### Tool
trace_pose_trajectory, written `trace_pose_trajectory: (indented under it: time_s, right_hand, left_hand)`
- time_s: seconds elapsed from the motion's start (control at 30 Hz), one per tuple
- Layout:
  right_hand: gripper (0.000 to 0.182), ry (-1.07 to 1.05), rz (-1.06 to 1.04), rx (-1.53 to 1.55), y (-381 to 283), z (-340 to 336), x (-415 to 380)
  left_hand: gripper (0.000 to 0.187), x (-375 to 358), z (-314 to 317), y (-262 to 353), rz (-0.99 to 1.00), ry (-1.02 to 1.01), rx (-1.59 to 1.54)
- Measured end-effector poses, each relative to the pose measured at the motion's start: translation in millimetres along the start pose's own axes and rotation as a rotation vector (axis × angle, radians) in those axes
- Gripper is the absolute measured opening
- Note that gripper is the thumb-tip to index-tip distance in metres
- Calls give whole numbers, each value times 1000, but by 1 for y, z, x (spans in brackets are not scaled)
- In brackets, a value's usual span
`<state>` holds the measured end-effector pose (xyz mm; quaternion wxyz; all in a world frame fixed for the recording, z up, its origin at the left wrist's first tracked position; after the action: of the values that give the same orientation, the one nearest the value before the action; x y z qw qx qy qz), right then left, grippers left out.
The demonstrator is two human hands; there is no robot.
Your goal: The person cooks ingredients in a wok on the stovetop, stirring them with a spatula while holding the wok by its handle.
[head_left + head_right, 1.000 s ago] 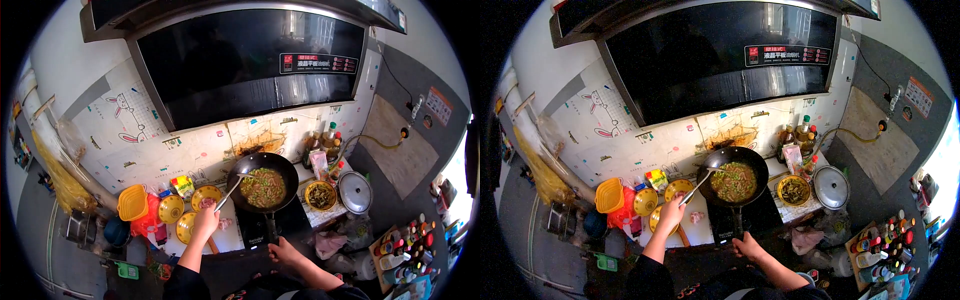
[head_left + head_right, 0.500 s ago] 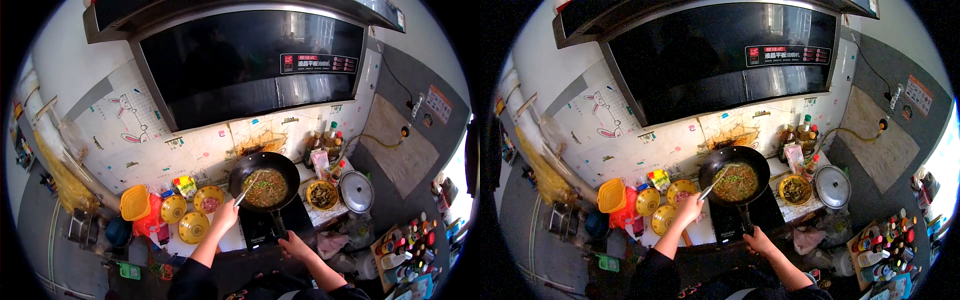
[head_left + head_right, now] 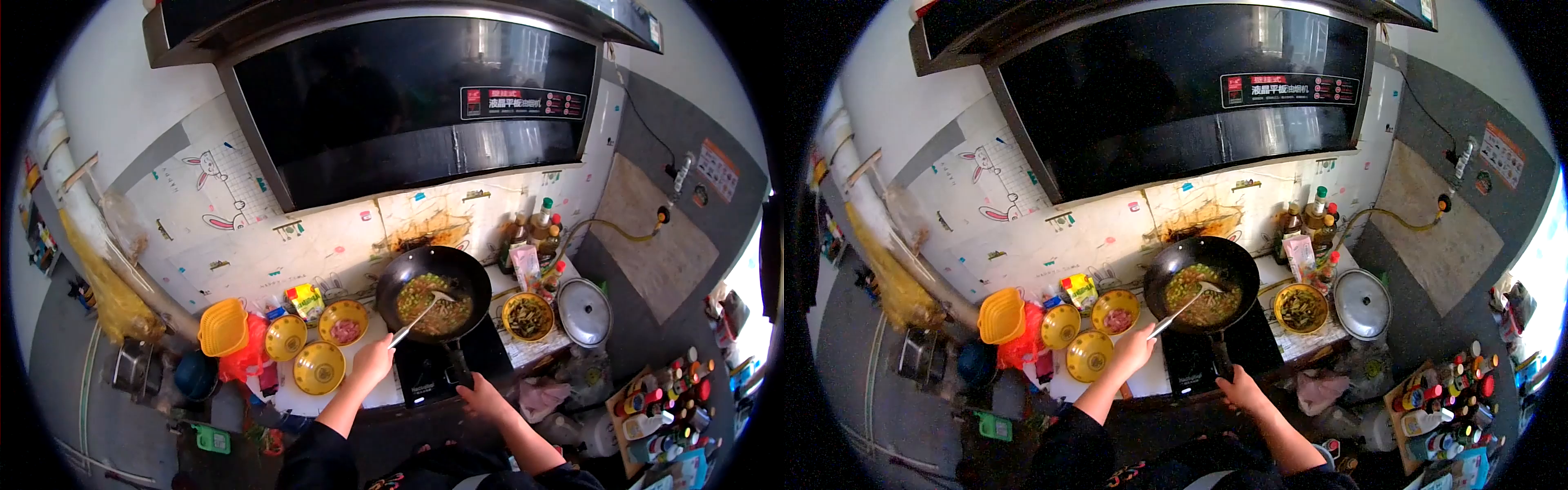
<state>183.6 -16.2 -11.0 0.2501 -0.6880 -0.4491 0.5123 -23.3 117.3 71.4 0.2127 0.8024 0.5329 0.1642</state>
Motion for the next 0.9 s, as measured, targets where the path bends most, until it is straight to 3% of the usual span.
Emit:
trace_pose_trajectory:
  time_s: [0.1, 0.17, 0.23, 0.27, 0.43, 0.57, 0.7, 0.8, 0.87, 0.9]
  right_hand:
    - [47, 13, 33, -18, -7, -9, -6]
    - [71, -86, 34, -97, 4, -9, 4]
    - [71, -95, 42, -103, 7, -14, 4]
    - [71, -108, 49, -108, 7, -15, 4]
    - [68, -105, 55, -54, 4, -19, 1]
    - [63, -107, 50, -9, -3, -19, -4]
    - [61, -105, 26, 9, -4, -19, -5]
    - [60, -99, 33, -18, -7, -19, -8]
    - [43, -30, 1, -30, -9, -22, -9]
    - [43, -29, 1, -29, -7, -22, -8]
  left_hand:
    - [35, -8, -2, -18, -35, -38, -29]
    - [34, -16, -18, -18, -20, 9, -141]
    - [33, -32, -48, -5, -127, -32, -175]
    - [32, -35, -57, -12, -38, 58, -152]
    - [31, -49, -107, -30, -26, 23, -141]
    - [28, -66, -139, 6, -45, -7, 118]
    - [28, -74, -126, 9, -87, -31, 182]
    - [30, -76, -83, -13, -131, -31, -25]
    - [32, -81, -55, -22, -151, 5, -90]
    - [33, -84, -41, -27, -139, 33, -132]
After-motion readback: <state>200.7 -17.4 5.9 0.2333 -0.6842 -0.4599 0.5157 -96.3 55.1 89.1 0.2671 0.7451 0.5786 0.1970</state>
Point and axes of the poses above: each hand's wrist, its own x-axis towards the middle knuckle, its own z-axis out of the palm, y = z × x, the point moved 7 cm from there along x, towards the middle knuckle, and after that the axes turned 8 degrees about -x, right-handed, at the moved point
